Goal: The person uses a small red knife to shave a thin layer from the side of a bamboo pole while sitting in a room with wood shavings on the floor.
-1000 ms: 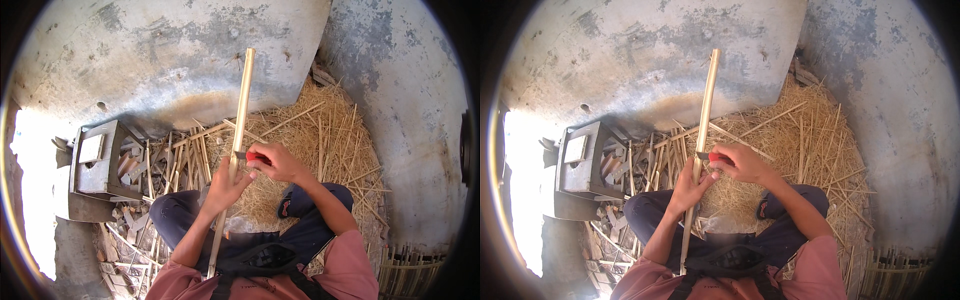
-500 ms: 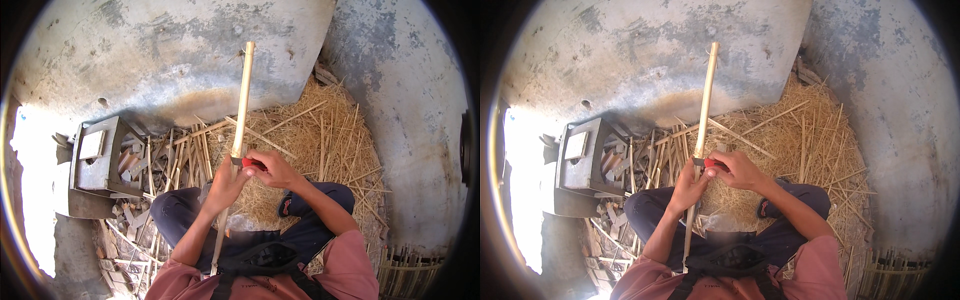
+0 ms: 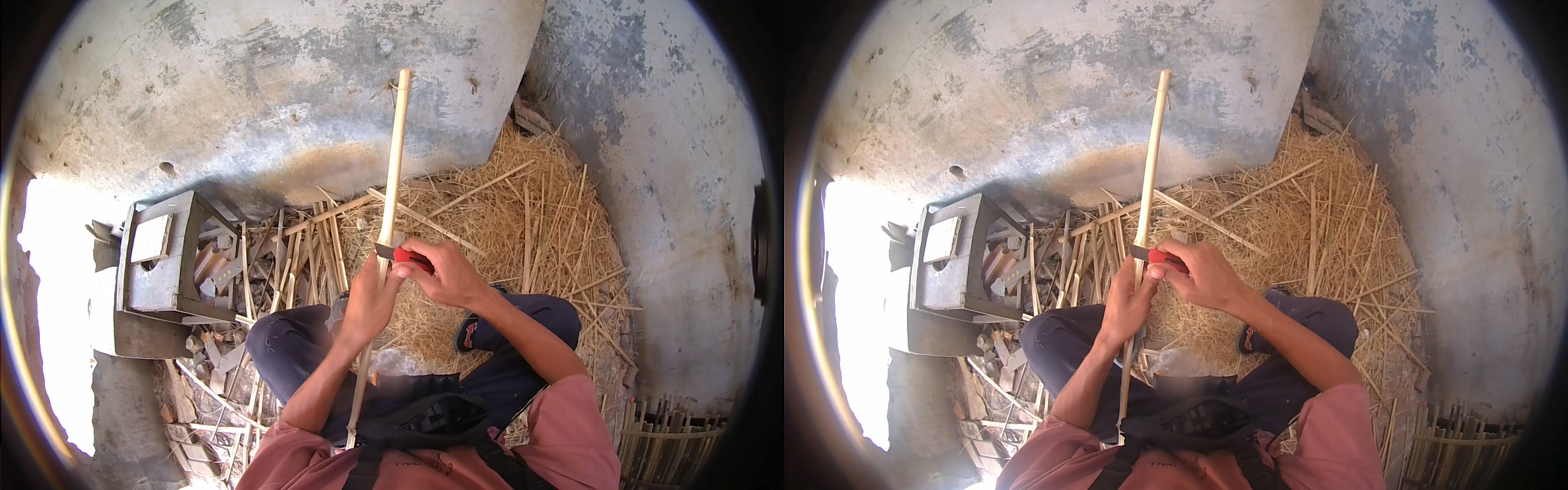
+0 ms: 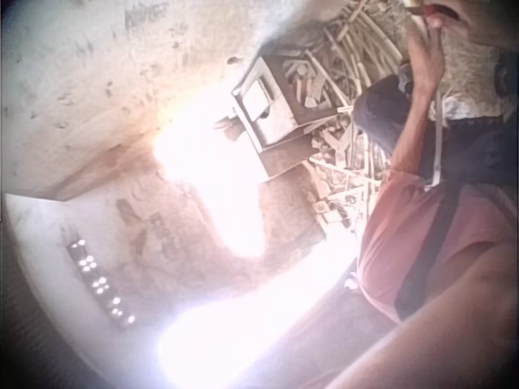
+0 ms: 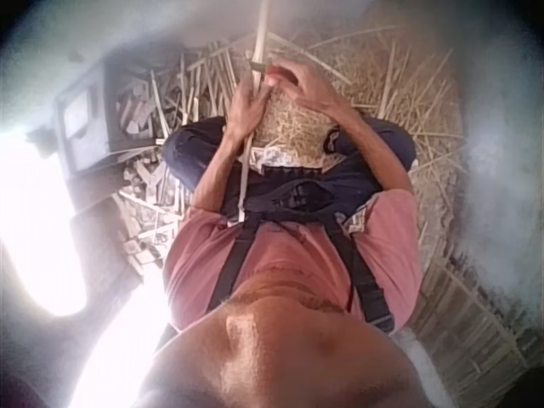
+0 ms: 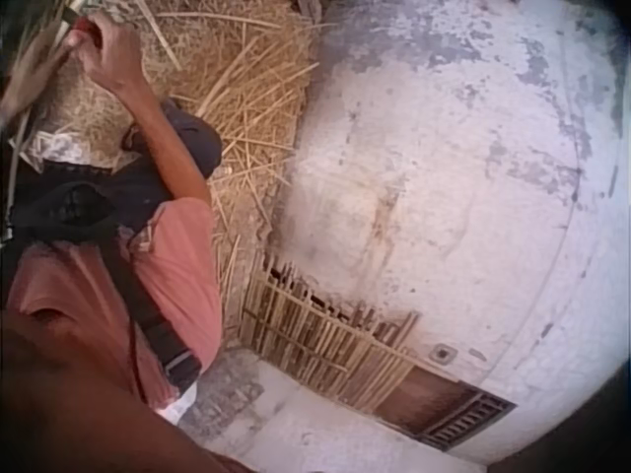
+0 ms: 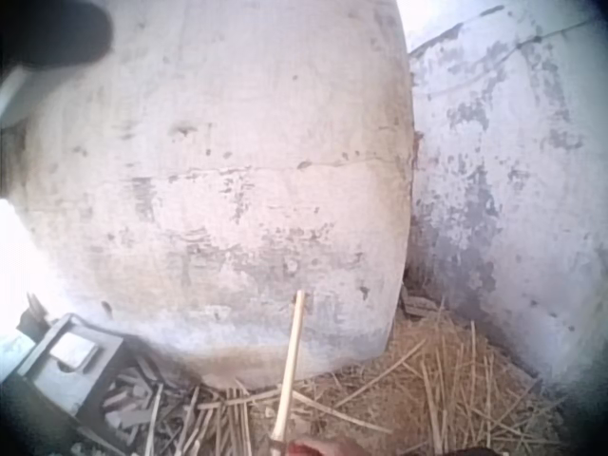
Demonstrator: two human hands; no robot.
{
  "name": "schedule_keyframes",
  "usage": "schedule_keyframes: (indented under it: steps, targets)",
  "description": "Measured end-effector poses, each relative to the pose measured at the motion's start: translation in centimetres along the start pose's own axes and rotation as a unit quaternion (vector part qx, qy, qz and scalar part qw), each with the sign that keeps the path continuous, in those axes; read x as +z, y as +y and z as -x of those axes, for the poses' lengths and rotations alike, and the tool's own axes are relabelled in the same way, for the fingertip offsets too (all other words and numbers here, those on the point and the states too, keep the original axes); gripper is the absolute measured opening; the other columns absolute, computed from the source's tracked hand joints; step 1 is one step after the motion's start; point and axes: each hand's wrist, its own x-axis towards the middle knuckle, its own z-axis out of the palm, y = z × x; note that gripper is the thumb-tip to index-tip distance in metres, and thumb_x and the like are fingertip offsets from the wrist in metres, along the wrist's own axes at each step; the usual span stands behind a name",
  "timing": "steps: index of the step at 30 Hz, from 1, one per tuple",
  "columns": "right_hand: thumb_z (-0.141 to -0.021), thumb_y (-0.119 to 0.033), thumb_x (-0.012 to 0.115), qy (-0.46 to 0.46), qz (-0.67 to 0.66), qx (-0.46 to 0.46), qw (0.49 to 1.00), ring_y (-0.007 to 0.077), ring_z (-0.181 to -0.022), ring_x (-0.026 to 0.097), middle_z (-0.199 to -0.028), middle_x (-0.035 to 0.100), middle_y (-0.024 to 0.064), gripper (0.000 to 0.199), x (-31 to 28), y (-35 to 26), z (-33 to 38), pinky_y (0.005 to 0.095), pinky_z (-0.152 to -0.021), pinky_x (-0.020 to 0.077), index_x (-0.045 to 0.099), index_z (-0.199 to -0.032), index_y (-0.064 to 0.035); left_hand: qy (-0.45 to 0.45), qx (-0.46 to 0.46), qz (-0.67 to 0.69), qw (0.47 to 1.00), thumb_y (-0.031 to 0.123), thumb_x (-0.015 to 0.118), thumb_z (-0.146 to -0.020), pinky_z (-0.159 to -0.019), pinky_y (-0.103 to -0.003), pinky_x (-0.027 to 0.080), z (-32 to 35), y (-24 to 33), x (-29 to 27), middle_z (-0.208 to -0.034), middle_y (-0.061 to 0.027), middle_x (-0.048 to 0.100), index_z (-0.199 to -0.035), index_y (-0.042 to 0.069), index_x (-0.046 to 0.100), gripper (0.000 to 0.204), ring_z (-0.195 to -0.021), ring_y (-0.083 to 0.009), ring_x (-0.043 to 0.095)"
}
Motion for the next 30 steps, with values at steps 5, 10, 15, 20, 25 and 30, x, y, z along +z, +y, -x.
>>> schedule_keyframes:
  steps: [5,10,15,20,25,30]
  targets:
    - [-0.1,-0.032,0.073,0.013,-0.001,0.026,1.0,0.0289,-0.055,0.062,-0.068,0.063,0.0175,0.032,0.3,-0.5,0.0,0.0398,-0.054,0.0435,0.071,-0.106,-0.0008,0.012,-0.02,-0.02,1.0,0.037,0.068,-0.107,-0.073,-0.041,0.052,-0.2,0.4,0.1,-0.089,-0.0166,0.068,-0.121,-0.005,0.059,0.045,-0.079,-0.0228,0.063]
    - [-0.099,-0.03,0.073,-0.032,-0.01,0.01,0.999,0.0285,-0.057,0.063,-0.074,0.065,0.0191,0.032,-0.5,0.1,-0.1,0.0389,-0.055,0.044,0.071,-0.107,0.0005,0.019,0.011,-0.011,1.0,0.039,0.072,-0.104,-0.073,-0.041,0.053,-0.3,-0.3,0.1,-0.089,-0.0178,0.068,-0.118,-0.006,0.056,0.05,-0.08,-0.0213,0.064]
    - [-0.099,-0.03,0.074,-0.03,-0.016,0.011,0.999,0.0279,-0.056,0.062,-0.073,0.066,0.0181,0.032,-0.4,-0.2,-0.2,0.0385,-0.055,0.044,0.072,-0.107,0.0007,0.028,0.04,0.031,0.998,0.037,0.073,-0.104,-0.075,-0.041,0.053,-0.3,-0.8,0.3,-0.09,-0.0175,0.069,-0.115,-0.006,0.055,0.048,-0.082,-0.021,0.064]
    - [-0.1,-0.035,0.073,-0.007,-0.005,0.011,1.0,0.0271,-0.054,0.061,-0.068,0.064,0.0167,0.036,0.1,-0.3,-0.1,0.0384,-0.054,0.0437,0.072,-0.107,0.0002,0.035,0.042,0.03,0.998,0.037,0.071,-0.105,-0.075,-0.041,0.053,-0.3,-0.9,0.3,-0.09,-0.0179,0.069,-0.117,-0.006,0.056,0.047,-0.083,-0.0229,0.065]
    - [-0.101,-0.039,0.071,0.0,0.013,0.021,1.0,0.0267,-0.053,0.061,-0.065,0.064,0.0158,0.039,0.1,-0.9,-0.1,0.038,-0.054,0.0442,0.072,-0.109,-0.0007,0.04,0.051,0.01,0.998,0.039,0.069,-0.106,-0.072,-0.041,0.052,-0.4,-1.1,0.3,-0.087,-0.0168,0.067,-0.118,-0.006,0.056,0.049,-0.079,-0.0237,0.064]
    - [-0.101,-0.039,0.07,0.009,0.024,0.033,0.999,0.0285,-0.055,0.063,-0.067,0.066,0.0154,0.039,0.4,-0.9,0.0,0.0386,-0.055,0.0458,0.071,-0.11,-0.0008,0.026,0.002,0.002,1.0,0.042,0.066,-0.107,-0.067,-0.04,0.05,-0.2,0.1,0.1,-0.079,-0.0139,0.064,-0.116,-0.005,0.058,0.048,-0.073,-0.0212,0.062]
